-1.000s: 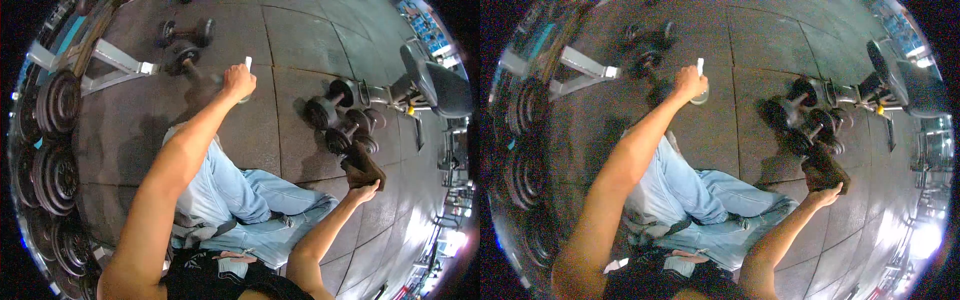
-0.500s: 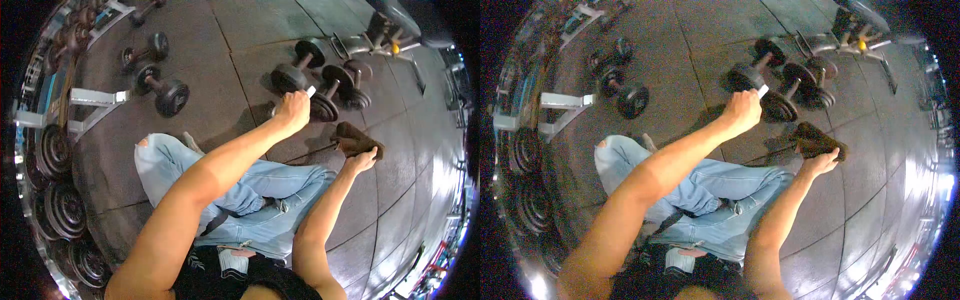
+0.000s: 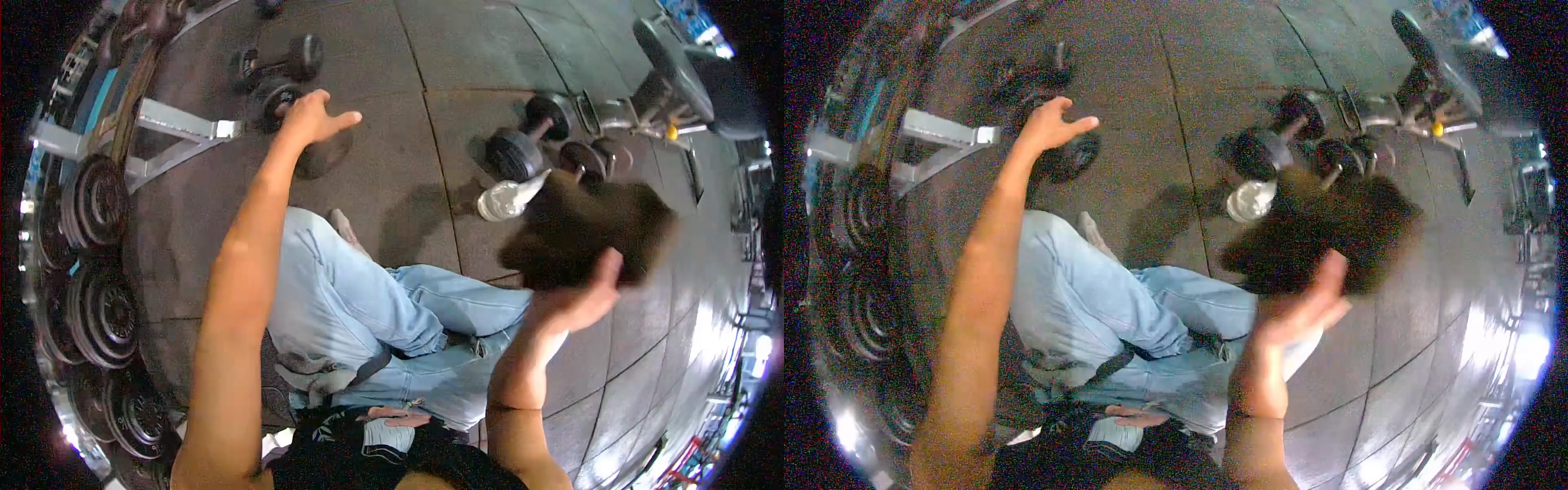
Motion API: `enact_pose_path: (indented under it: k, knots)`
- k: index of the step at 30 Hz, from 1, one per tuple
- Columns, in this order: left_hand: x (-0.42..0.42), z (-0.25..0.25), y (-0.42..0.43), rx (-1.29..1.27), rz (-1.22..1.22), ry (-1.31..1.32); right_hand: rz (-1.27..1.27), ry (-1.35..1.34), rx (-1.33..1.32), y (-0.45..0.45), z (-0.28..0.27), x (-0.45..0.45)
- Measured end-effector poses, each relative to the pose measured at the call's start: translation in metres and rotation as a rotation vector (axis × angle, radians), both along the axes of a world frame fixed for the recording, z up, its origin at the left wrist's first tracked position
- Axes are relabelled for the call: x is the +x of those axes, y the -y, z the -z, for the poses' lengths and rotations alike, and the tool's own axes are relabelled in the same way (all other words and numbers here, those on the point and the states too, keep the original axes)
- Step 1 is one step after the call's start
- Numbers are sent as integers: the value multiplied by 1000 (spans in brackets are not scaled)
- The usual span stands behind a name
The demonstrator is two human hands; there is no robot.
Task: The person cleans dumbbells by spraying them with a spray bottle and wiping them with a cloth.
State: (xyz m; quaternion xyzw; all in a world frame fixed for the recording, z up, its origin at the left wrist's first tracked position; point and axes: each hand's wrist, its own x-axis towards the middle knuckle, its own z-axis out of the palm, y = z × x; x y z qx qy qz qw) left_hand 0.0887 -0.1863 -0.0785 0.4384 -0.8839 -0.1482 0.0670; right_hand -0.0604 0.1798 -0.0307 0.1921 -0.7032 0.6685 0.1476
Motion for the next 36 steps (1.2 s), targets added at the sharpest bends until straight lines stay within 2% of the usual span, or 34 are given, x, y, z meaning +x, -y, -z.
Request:
enact_pose_path:
  k: [1,2,3,4,5,6,7,9,10,11,13,15,16,18,19,21,22,25,27,30,32,34,36]
  knots:
    - [12,12,11,-26,-48,78,173,-493,494,16,16,10]
    - [23,41,20,18,-40,-17,-177,137,11,59,16,26]
    - [31,61,26,110,-49,43,-273,181,135,94,0,34]
    - [38,74,31,202,-52,103,-336,22,238,126,29,33]
    - [41,74,29,334,-111,161,-460,208,155,163,44,33]
    - [43,75,26,347,-124,150,-672,236,130,195,62,30]
    - [43,74,23,346,-158,177,-728,242,180,226,95,27]
    - [44,77,28,355,-183,165,-905,169,528,269,127,25]
    - [41,77,23,311,-267,159,-1010,123,620,290,154,21]
    - [40,81,27,320,-237,171,-1088,49,597,306,174,18]
    - [42,81,30,331,-212,196,-1171,-15,567,327,175,18]
    - [46,80,28,295,-137,90,-1585,476,617,340,168,6]
    - [49,80,27,296,-137,102,-1587,487,608,343,166,3]
    - [51,79,24,240,-93,-50,-1653,598,610,346,166,-6]
    - [50,80,24,234,-84,-34,-1685,552,575,351,182,-12]
    - [45,83,19,107,-53,-213,-1688,640,516,356,212,-20]
    - [42,82,17,97,-29,-194,-1694,716,471,356,215,-22]
    - [41,77,18,0,8,-147,-1758,725,350,350,204,-24]
    - [43,77,21,-39,70,-146,-1704,747,292,340,195,-22]
    - [35,45,10,-59,167,-178,-1583,795,198,309,167,-20]
    - [27,23,-4,112,179,-262,-1583,680,109,290,157,-23]
    - [18,14,-21,55,230,-324,-1479,557,206,255,136,-28]
    - [11,2,-36,240,303,-346,-1246,443,344,214,115,-29]
